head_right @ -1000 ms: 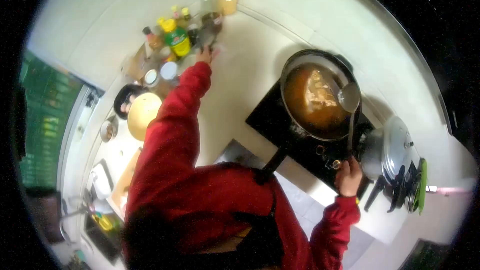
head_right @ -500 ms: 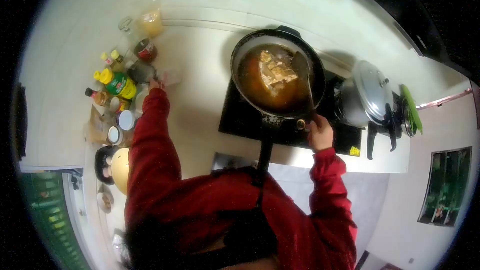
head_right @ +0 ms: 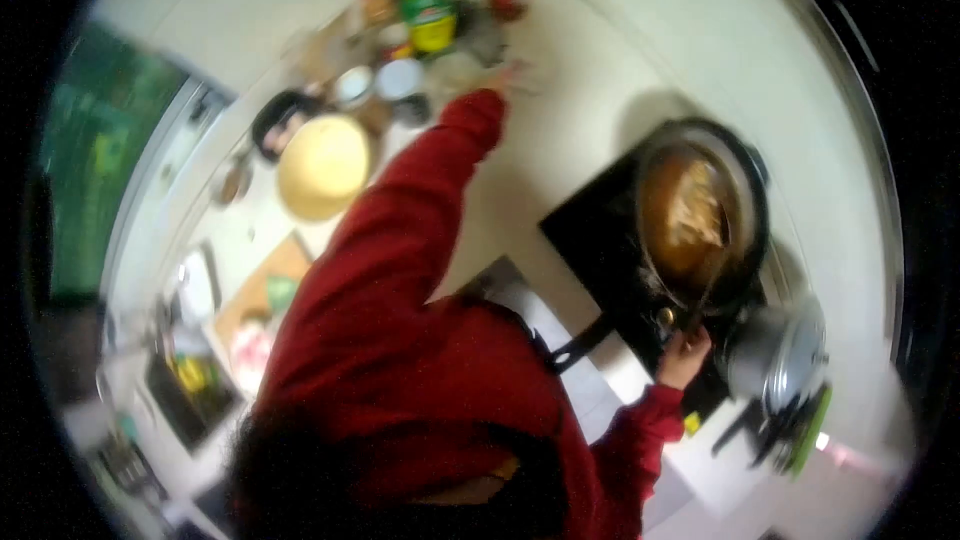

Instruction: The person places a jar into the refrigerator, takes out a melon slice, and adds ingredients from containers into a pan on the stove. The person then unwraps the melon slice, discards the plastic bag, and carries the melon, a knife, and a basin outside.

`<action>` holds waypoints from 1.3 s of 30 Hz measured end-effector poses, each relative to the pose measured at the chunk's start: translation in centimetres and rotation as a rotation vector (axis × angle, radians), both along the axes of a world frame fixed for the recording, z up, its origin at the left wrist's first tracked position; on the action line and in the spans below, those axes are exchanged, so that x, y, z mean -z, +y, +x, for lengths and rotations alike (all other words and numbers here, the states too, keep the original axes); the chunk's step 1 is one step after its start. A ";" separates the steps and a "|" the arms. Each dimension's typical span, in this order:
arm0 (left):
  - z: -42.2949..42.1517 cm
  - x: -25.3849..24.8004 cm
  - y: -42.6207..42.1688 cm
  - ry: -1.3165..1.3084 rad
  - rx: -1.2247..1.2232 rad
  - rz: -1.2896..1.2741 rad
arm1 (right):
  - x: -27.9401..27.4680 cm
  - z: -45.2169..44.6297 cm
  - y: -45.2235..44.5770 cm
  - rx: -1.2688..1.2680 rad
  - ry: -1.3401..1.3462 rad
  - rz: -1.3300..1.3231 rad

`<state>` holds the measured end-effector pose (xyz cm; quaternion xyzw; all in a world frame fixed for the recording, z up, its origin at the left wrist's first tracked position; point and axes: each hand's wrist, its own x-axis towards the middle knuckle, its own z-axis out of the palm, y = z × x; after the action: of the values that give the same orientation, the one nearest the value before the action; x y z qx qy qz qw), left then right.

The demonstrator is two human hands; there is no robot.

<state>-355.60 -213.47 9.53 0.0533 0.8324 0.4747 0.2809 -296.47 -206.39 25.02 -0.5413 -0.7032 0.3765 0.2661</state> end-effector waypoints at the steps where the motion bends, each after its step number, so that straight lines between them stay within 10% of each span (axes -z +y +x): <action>1: 2.0 -1.5 0.5 -0.045 -0.121 -0.029 | 1.5 0.7 1.4 -0.076 0.050 0.078; 8: 18.6 -10.0 -7.7 -0.572 -0.151 1.078 | -1.6 0.6 4.3 -0.395 0.185 -0.055; 16: 39.8 -11.6 -26.4 -0.352 -0.268 0.652 | -7.0 3.7 -1.5 -0.297 0.297 0.564; 22: 48.7 -8.6 -39.2 0.043 -0.690 0.517 | -7.0 0.9 -11.5 -0.627 0.498 0.098; 31: 50.2 -10.3 -54.9 0.644 -1.283 0.199 | -5.3 -6.7 -29.4 -1.315 0.109 -0.076; 36: 48.2 -7.0 -67.1 0.491 -1.383 -0.328 | -0.3 -11.7 -40.6 -1.566 0.009 -0.338; 39: 45.7 -4.6 -72.1 0.396 -1.253 -0.201 | 3.9 -14.8 -46.9 -1.642 -0.022 -0.209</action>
<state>-309.91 -285.59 14.17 -0.3810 0.7821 0.4495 -0.2027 -311.31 -253.27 21.08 0.1189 -0.8387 0.5092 -0.1523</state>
